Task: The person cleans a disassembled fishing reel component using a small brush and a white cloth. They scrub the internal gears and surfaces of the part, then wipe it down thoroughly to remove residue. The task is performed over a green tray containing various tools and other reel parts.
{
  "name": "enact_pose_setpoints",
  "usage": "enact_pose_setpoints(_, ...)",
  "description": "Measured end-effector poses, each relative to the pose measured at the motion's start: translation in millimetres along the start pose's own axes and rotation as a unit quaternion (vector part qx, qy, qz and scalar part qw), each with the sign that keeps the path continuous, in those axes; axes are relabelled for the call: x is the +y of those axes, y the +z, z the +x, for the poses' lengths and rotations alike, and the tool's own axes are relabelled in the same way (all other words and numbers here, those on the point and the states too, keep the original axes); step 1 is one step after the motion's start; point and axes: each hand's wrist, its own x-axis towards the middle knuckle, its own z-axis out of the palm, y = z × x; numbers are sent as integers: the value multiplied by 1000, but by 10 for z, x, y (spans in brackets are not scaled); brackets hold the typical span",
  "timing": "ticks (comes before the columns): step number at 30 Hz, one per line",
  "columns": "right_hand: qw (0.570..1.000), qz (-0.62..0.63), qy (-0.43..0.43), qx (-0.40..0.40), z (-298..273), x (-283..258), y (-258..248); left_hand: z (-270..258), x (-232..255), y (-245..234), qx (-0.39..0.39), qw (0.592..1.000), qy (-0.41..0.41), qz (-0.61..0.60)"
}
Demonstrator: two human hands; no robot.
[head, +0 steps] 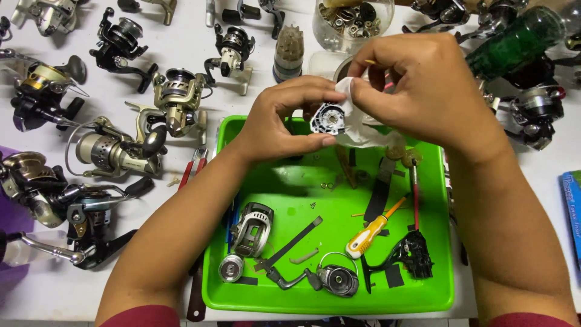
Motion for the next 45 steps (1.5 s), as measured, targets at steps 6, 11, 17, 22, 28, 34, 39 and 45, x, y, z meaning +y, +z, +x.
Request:
enact_pose_setpoints(6,985,136,105,4,-245,51,-50,-12,-39,-39,-11,996,-4,-93)
enact_pose_setpoints(11,959,224,170,-29,-372,44,20,-41,-132,-22,-16,988,-10,-154)
enact_pose_setpoints(17,922,311,224,-48,-357,-49,73,-28,-84,-35,-30,993,-10,-116)
enact_pose_setpoints(22,917,303,258,-34,-338,-147,75,-26,-89,-34,-27,994,-10,-109)
enact_pose_setpoints(28,910,341,233,-32,-354,-162,55,-25,-76,-36,-27,994,-15,-107)
enact_pose_setpoints(34,924,296,238,-38,-338,-69,96,-3,-61,-33,-34,997,0,-64)
enact_pose_setpoints(39,954,214,211,-17,-327,-83,130,17,-30,-22,-46,998,19,-41)
enact_pose_setpoints(45,946,238,218,-10,-361,-95,120,26,-4,-19,-42,999,21,-25)
